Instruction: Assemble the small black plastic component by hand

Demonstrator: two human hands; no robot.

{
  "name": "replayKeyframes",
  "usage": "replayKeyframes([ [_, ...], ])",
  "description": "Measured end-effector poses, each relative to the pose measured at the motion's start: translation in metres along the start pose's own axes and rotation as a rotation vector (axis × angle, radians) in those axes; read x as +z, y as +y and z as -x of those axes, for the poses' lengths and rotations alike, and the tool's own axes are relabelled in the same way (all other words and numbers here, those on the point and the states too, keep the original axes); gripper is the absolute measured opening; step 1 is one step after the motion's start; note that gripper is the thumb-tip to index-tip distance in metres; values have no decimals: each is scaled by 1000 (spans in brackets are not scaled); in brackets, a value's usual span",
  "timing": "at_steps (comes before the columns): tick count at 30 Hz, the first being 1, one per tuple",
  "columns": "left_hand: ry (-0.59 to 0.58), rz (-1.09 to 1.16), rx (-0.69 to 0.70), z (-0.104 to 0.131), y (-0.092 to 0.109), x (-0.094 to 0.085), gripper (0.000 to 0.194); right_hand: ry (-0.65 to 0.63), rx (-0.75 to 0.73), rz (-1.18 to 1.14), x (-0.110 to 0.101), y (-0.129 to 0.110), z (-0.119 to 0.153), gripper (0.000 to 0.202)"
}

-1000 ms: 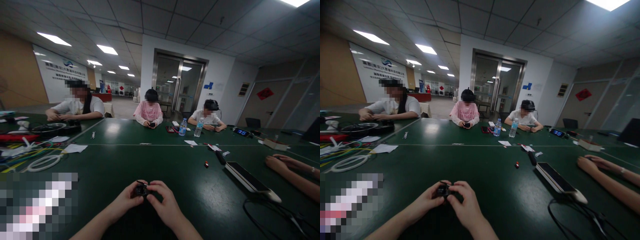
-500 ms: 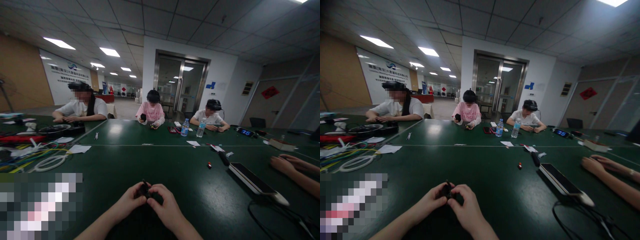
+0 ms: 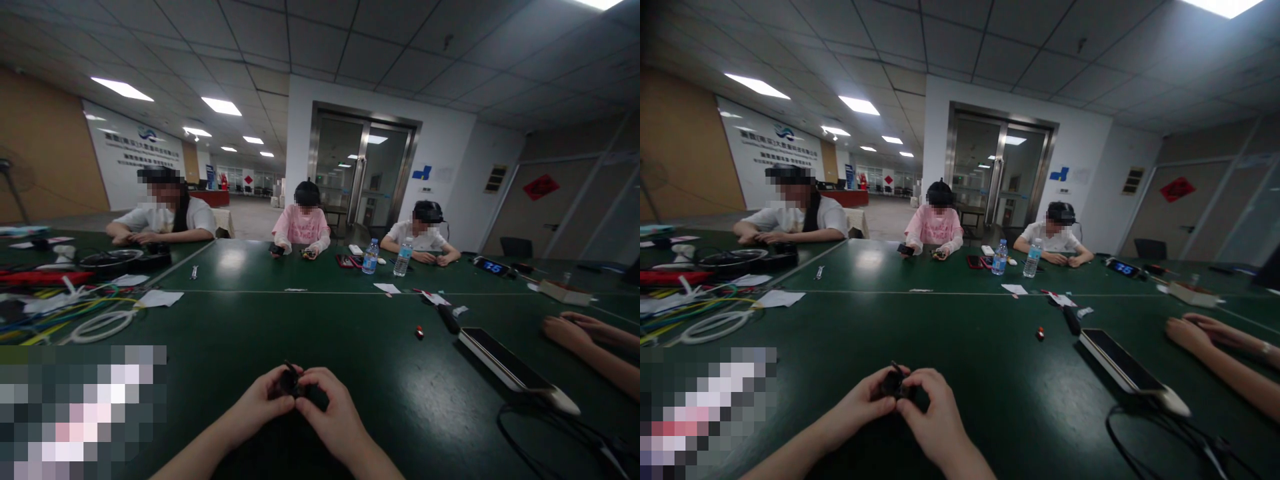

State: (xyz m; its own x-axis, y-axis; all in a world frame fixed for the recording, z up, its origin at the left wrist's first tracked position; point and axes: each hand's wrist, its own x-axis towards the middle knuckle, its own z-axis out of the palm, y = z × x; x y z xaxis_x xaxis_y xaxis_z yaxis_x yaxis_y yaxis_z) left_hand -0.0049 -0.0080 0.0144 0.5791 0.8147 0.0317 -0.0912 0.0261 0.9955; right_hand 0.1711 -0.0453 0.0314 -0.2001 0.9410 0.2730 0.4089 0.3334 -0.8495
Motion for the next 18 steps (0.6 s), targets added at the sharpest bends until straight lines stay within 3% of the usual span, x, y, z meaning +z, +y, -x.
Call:
replayKeyframes([
  [18,-4,23,4,0,-3,-1,42,-5,-25,-5,-1,4,0,21],
])
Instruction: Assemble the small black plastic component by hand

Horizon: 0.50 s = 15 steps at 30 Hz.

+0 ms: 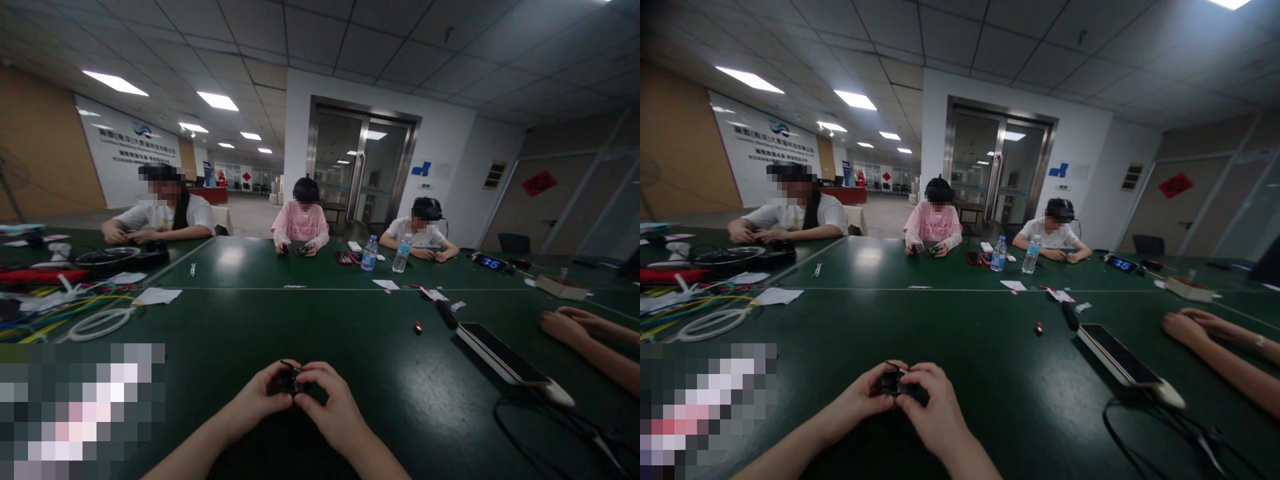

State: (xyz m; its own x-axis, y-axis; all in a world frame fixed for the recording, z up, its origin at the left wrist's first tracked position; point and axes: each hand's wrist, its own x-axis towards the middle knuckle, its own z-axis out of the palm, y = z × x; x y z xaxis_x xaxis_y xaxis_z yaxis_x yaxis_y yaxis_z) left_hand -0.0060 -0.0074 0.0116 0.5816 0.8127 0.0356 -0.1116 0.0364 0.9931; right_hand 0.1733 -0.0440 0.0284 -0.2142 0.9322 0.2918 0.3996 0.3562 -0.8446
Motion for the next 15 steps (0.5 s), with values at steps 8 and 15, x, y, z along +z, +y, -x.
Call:
replayKeyframes([
  [8,-23,-4,11,0,0,0,42,-13,1,-5,-3,-4,0,20],
  [15,-6,26,-23,2,2,1,48,-15,-20,-16,-1,-2,0,20],
])
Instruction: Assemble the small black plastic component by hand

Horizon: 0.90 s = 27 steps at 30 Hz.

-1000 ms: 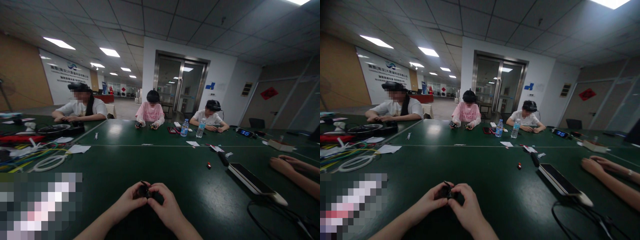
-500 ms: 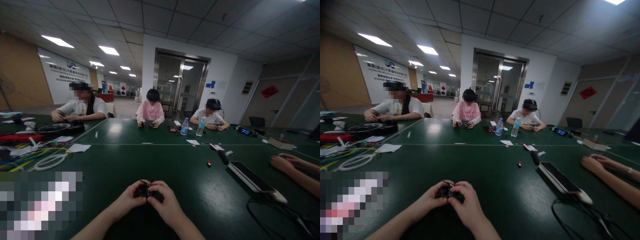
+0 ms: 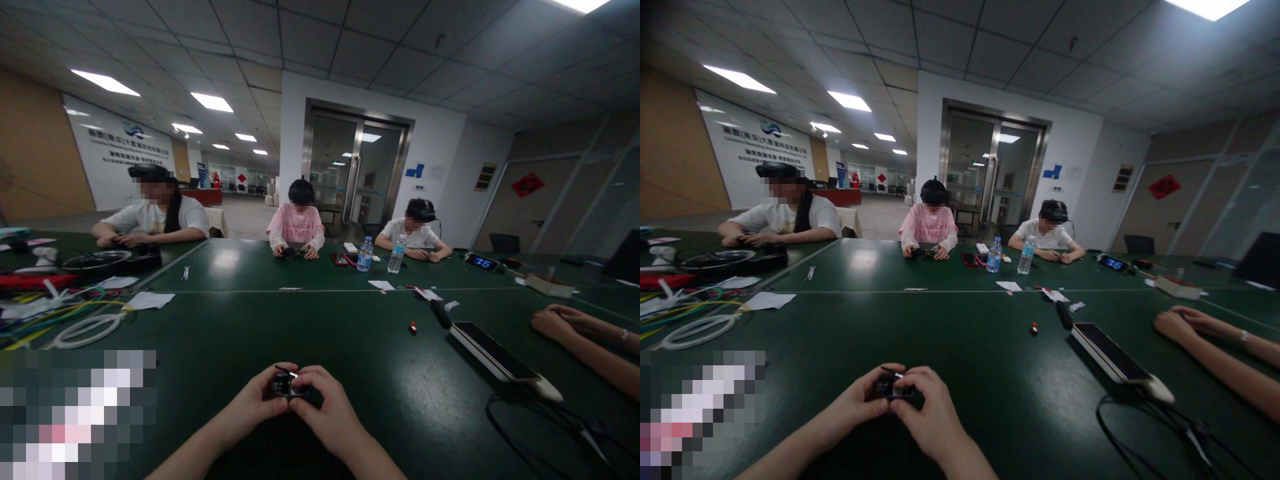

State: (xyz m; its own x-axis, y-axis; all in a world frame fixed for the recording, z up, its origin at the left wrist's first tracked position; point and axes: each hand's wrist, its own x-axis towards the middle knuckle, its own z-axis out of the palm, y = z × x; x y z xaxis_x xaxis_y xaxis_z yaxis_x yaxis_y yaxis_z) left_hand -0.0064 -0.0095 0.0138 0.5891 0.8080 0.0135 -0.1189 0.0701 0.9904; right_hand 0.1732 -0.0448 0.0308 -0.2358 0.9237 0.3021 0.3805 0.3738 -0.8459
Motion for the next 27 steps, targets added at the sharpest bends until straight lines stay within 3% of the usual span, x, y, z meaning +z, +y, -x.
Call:
replayKeyframes([
  [27,5,37,2,-1,-7,-3,42,35,73,-52,1,-3,1,19],
])
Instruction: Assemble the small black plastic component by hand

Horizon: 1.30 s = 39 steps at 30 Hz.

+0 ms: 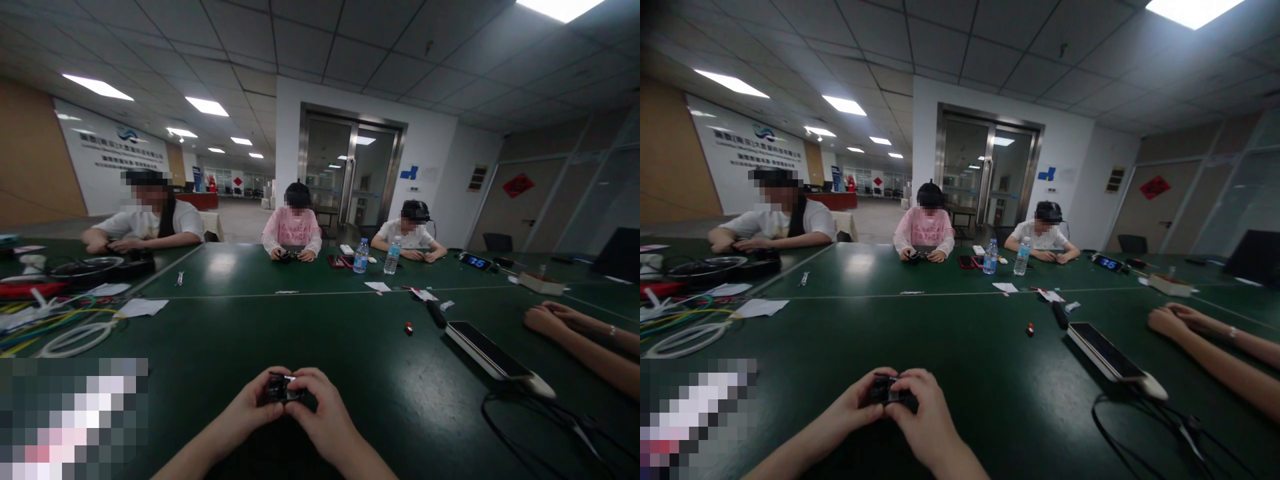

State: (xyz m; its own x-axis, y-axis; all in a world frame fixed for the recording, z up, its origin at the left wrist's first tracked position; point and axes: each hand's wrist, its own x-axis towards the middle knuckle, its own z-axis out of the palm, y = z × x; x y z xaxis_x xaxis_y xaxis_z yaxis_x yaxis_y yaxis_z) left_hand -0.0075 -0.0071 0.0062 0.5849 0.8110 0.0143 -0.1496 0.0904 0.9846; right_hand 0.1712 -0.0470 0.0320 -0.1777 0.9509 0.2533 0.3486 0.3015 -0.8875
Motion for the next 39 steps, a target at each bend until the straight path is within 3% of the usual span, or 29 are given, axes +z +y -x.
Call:
replayKeyframes([
  [4,53,12,17,0,0,3,43,155,35,-222,-3,9,-7,14],
  [7,68,19,31,1,1,4,44,262,134,-492,-8,18,-12,29],
  [10,75,30,15,1,1,5,46,389,232,-729,-13,23,-15,32],
  [15,36,65,-1,0,1,3,47,469,306,-1026,-23,24,-17,28],
  [24,14,61,-30,0,5,1,45,557,439,-1151,-40,29,-20,19],
  [33,25,76,-46,2,11,5,44,557,379,-945,-43,43,-21,18],
  [39,18,57,-53,1,10,4,45,563,424,-1081,-43,42,-21,16],
])
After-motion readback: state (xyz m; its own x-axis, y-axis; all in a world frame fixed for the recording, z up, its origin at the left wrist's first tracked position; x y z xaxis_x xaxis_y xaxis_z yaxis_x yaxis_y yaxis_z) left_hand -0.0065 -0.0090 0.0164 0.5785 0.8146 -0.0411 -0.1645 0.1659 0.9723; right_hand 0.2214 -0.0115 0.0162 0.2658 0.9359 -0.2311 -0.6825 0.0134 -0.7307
